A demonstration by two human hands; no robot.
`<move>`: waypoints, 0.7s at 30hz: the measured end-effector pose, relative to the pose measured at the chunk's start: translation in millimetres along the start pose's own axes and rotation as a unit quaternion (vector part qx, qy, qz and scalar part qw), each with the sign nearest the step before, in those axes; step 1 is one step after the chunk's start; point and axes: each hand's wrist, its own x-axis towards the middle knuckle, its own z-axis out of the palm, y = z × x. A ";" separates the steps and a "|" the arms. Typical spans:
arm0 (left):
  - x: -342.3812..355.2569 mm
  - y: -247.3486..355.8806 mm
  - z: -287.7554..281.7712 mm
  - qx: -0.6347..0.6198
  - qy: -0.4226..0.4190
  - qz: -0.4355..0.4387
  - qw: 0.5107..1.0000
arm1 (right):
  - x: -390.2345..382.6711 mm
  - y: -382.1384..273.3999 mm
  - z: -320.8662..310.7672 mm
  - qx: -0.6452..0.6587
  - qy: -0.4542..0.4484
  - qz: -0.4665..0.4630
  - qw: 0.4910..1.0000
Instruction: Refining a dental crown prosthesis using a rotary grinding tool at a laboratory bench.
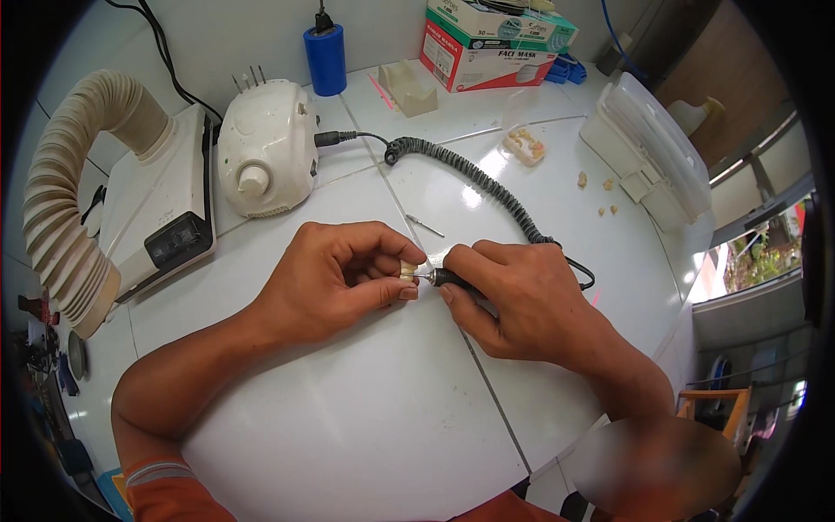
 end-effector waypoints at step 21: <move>1.4 -1.7 -2.4 0.028 -0.010 0.012 0.999 | 1.7 -0.9 -3.8 0.015 -0.013 0.014 1.000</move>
